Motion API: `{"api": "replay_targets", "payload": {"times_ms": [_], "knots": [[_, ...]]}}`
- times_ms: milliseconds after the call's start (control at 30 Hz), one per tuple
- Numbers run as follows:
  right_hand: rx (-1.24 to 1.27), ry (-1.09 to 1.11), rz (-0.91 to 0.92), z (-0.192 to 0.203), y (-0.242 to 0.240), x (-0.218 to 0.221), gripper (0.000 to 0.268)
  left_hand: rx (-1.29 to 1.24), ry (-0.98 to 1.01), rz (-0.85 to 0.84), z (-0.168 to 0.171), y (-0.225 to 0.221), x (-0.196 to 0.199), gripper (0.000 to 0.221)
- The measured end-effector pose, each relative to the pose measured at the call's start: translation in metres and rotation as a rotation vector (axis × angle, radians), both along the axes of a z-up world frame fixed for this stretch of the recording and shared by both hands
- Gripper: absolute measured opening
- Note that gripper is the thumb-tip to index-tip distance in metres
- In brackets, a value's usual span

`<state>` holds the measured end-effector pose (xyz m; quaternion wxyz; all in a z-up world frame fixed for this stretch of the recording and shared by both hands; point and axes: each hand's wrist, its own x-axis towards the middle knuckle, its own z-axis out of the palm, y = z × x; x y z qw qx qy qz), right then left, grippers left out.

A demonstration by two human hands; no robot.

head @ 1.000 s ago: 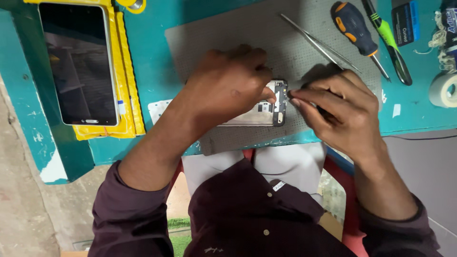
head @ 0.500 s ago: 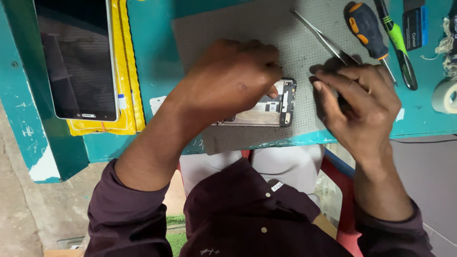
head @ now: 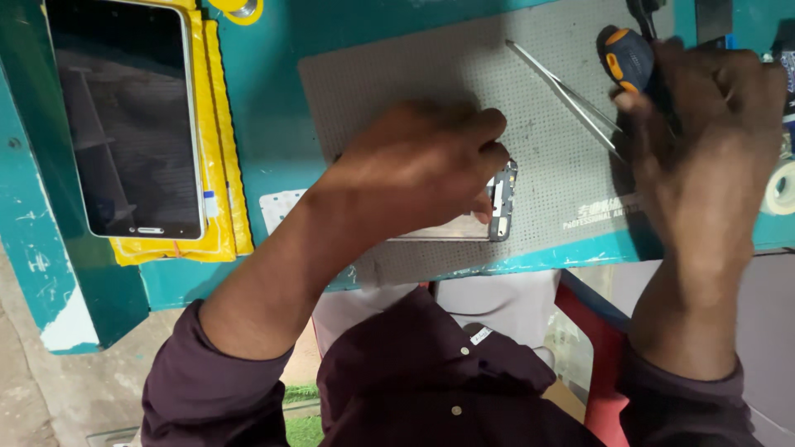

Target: The person applies adhesive to a smartphone's internal frame. They use a screwdriver to remove screws from the device and tweezers to detach a small internal component.

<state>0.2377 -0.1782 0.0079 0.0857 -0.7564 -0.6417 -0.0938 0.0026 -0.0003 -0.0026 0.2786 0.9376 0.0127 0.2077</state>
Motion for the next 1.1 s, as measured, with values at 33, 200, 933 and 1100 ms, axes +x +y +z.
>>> {"api": "replay_targets", "payload": {"times_ms": [33, 200, 933, 1100], "knots": [[-0.013, 0.009, 0.001, 0.0, -0.002, 0.004, 0.035, 0.006, 0.018, 0.007, -0.001, -0.001, 0.0, 0.033], [0.087, 0.272, -0.122, -0.011, -0.033, 0.016, 0.016, 0.028, 0.025, 0.014, -0.003, -0.002, 0.002, 0.03], [0.415, 0.786, 0.217, -0.035, -0.033, -0.046, 0.096, 0.025, 0.029, 0.045, -0.013, -0.004, 0.003, 0.034], [0.417, 0.661, 0.186, -0.041, -0.03, -0.043, 0.109, 0.009, 0.014, 0.057, -0.013, -0.004, 0.004, 0.035]]}}
